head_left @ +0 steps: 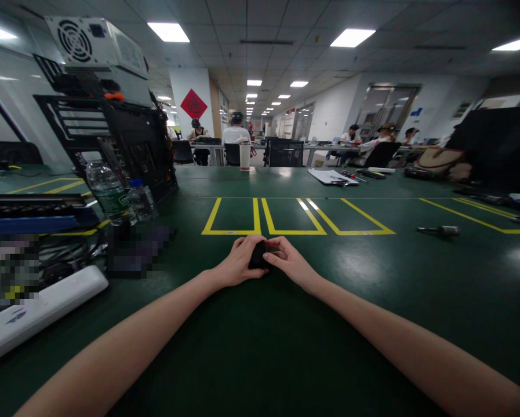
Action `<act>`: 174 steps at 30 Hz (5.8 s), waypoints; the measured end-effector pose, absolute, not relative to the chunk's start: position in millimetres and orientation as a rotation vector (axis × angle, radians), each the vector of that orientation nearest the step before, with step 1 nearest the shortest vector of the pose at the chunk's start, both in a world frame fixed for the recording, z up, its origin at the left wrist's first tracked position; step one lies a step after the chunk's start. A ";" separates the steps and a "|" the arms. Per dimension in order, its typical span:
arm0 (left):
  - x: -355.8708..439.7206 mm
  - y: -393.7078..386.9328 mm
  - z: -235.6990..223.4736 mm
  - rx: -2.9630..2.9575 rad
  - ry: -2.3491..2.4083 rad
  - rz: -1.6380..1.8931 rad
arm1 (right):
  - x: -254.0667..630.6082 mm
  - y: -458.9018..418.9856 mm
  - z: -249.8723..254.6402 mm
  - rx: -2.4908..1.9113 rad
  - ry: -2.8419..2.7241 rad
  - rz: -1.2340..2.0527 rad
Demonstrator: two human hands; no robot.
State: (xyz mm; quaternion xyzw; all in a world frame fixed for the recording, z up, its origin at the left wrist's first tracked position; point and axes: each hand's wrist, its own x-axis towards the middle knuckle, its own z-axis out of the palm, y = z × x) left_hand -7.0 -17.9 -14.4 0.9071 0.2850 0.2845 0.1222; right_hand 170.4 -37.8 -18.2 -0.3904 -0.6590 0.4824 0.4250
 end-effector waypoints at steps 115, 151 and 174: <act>-6.7 -17.7 -16.1 2.658 0.854 0.834 | 176.0 -32.2 -18.3 -0.801 -1.613 1.393; -6.5 -17.3 -16.1 2.655 0.859 0.832 | 173.5 -36.2 -17.6 -0.840 -1.613 1.340; -5.4 -17.9 -14.9 2.652 0.866 0.841 | 171.2 -39.5 -18.6 -0.858 -1.641 1.234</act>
